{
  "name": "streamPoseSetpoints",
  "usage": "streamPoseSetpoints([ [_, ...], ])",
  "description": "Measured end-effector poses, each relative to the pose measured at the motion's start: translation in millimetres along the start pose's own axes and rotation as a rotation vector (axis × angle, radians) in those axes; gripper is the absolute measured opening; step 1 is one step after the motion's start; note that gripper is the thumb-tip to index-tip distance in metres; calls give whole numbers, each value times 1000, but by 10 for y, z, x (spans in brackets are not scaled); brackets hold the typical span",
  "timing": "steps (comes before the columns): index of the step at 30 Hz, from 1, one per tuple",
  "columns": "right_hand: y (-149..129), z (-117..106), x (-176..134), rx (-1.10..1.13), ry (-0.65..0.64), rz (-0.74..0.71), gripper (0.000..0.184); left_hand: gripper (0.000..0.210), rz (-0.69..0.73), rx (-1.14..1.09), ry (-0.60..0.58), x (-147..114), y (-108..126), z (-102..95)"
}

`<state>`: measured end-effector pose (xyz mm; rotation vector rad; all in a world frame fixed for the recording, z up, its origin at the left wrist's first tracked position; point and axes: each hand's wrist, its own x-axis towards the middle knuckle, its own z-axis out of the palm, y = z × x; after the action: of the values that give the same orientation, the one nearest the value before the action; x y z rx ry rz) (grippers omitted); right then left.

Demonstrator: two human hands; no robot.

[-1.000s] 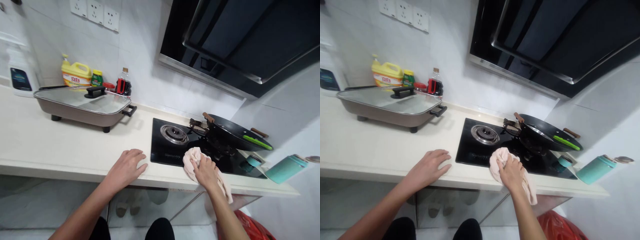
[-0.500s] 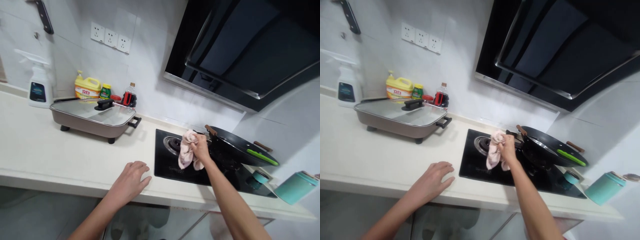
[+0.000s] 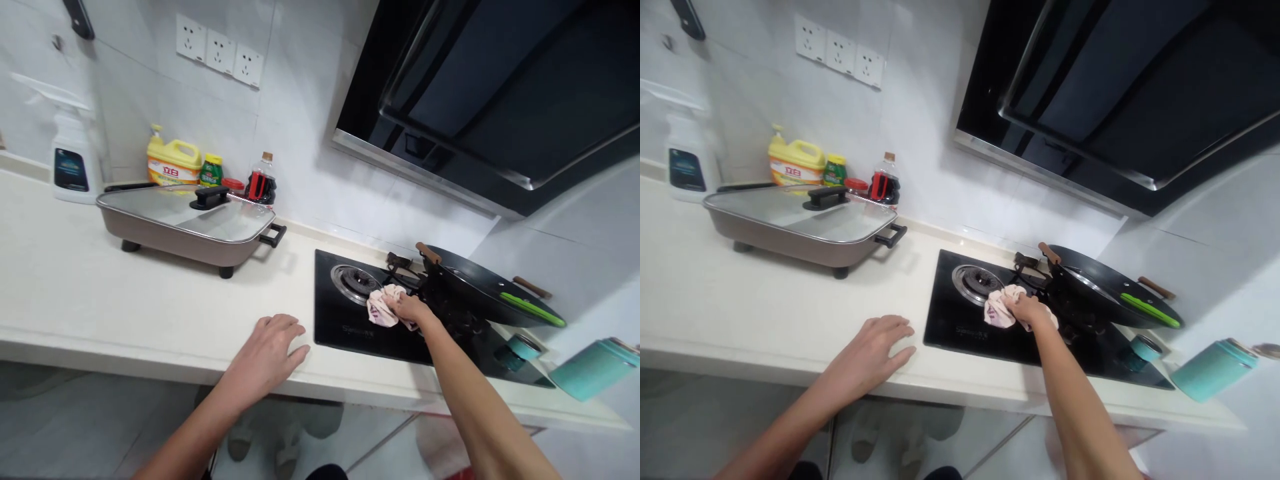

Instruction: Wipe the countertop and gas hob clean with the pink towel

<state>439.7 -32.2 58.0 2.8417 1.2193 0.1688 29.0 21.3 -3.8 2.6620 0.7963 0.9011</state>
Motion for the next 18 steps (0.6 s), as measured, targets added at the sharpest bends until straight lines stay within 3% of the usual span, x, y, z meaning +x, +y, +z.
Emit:
streamPoseSetpoints([
  [3, -254, 44, -242, -7, -6, -53, 85, 26, -8, -7, -2, -7, 11, 5],
  [10, -834, 53, -1023, 70, 89, -256, 55, 32, -35, -17, -5, -13, 26, 12],
  [15, -1485, 30, -1600, 203, 213, -404, 53, 47, -101, -173, 163, 40, -87, 63],
  [18, -1745, 46, -1924, 268, 307, -571, 38, 53, -164, -294, 247, 97, -176, 55],
])
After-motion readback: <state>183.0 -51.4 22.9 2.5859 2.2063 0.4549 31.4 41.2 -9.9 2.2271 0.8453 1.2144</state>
